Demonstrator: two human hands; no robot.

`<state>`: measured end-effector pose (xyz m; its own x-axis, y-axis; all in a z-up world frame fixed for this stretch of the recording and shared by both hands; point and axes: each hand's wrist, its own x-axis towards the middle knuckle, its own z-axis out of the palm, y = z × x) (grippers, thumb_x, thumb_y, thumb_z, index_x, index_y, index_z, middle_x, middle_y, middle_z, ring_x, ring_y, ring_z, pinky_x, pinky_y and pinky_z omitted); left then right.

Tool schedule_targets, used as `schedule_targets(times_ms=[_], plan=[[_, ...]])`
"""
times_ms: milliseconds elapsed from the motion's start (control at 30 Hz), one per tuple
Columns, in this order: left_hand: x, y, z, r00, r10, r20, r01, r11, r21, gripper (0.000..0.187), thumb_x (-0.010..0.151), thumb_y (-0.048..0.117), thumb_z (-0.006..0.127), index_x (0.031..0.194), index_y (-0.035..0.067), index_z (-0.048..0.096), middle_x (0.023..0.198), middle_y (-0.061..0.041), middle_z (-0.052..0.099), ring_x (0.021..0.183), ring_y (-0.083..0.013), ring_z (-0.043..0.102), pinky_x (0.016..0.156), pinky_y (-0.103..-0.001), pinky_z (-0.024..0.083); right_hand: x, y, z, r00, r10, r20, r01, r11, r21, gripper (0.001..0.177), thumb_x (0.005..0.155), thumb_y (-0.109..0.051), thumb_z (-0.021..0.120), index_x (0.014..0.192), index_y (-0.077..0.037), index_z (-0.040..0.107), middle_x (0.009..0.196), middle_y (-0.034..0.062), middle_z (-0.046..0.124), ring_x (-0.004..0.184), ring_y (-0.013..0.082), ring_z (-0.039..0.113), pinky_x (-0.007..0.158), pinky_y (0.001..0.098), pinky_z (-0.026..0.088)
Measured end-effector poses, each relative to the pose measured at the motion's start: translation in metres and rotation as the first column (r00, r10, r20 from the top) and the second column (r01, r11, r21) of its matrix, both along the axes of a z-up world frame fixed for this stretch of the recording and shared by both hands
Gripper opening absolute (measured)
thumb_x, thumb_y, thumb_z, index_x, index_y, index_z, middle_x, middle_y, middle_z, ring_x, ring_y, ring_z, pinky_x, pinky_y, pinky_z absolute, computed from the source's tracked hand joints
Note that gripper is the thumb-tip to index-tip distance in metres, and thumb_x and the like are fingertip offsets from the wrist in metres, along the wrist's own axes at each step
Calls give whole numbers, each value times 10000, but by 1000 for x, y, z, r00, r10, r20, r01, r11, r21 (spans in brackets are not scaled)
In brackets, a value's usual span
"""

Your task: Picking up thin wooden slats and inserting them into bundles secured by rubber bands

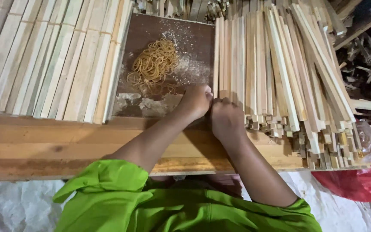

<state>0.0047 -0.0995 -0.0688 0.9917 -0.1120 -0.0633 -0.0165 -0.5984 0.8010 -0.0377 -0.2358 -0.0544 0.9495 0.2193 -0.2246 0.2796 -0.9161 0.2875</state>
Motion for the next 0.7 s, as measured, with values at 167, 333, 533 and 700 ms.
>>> schedule_targets(times_ms=[167,333,533,700], plan=[[-5,15,20,993,97,-72,-101,993,-55,378,936,435,654,1175,154,734,1050,-69,788,1078,-259,735,886,-425,607,-4,12,28,987,-152,-44,149,796,586,260,908,-351,676,916,-92,675,773,81,641,789,328,732,679,444,594],[10,32,4,977,152,-151,-199,903,-381,354,908,280,672,1070,-32,719,818,-166,767,771,-274,772,647,-386,630,-34,24,70,974,-36,224,-131,720,682,125,868,-282,701,825,-167,675,638,67,681,646,317,734,521,374,561],[11,36,6,889,87,-451,-412,581,-701,565,975,128,589,1435,-128,384,1119,-285,683,883,-386,761,740,-506,664,2,0,59,981,-192,22,181,953,243,401,934,-462,568,866,-89,699,744,120,693,776,339,758,671,457,610],[6,36,16,872,10,-489,-441,450,-777,577,952,137,664,1420,-87,412,1135,-248,679,938,-352,758,774,-485,664,11,-7,39,978,-70,194,42,988,146,126,836,-192,657,846,-76,705,654,67,652,671,285,748,581,384,598]])
